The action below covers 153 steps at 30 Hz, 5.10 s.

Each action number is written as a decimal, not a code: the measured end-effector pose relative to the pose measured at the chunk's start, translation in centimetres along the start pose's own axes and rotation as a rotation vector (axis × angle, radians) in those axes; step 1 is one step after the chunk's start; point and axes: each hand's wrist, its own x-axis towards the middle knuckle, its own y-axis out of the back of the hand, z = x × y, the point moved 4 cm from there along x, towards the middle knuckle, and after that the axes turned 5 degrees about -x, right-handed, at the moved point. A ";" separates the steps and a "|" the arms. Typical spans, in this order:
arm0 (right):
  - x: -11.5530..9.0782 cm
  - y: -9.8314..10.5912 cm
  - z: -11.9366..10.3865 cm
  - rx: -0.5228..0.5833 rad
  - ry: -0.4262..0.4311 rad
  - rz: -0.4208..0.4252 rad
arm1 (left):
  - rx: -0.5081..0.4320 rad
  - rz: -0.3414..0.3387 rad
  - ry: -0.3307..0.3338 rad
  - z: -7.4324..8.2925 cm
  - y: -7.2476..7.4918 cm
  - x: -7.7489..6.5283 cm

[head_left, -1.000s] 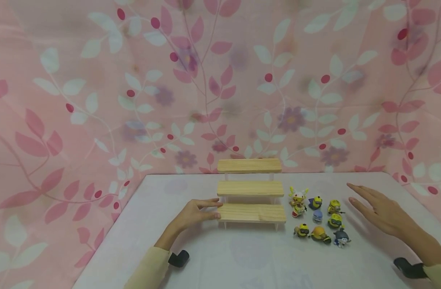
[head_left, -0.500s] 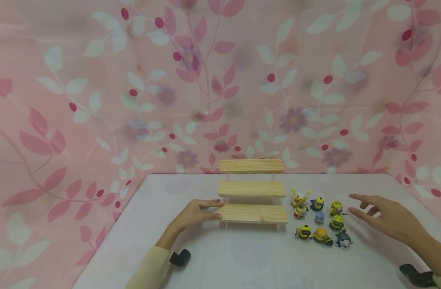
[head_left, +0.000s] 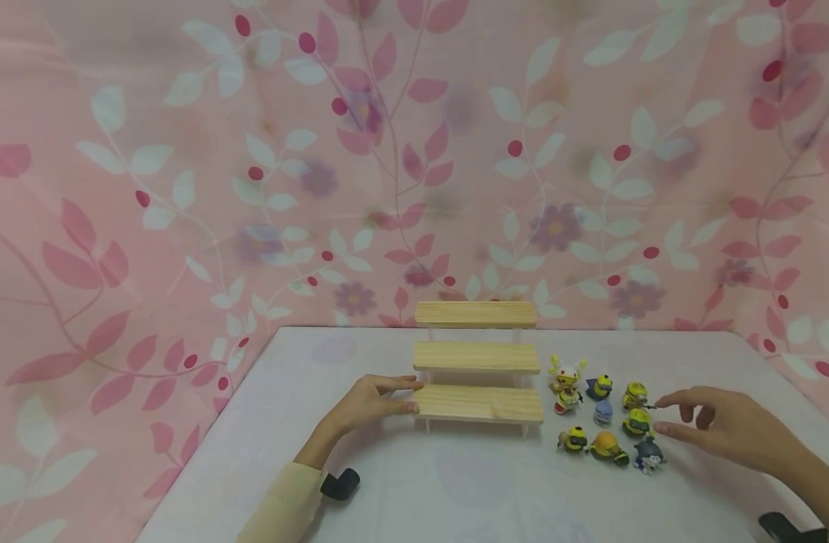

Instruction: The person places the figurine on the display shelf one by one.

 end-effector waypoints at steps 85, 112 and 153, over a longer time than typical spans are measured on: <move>-0.7 0.2 -2.7 0.150 0.081 -0.013 | 0.021 0.004 0.007 0.1 0.0 -0.1; 3.3 1.9 -7.6 0.191 0.252 0.055 | 0.021 0.002 -0.016 0.0 0.0 0.0; 9.6 1.5 -16.8 0.299 0.339 0.037 | 0.058 0.003 -0.018 0.0 0.0 -0.1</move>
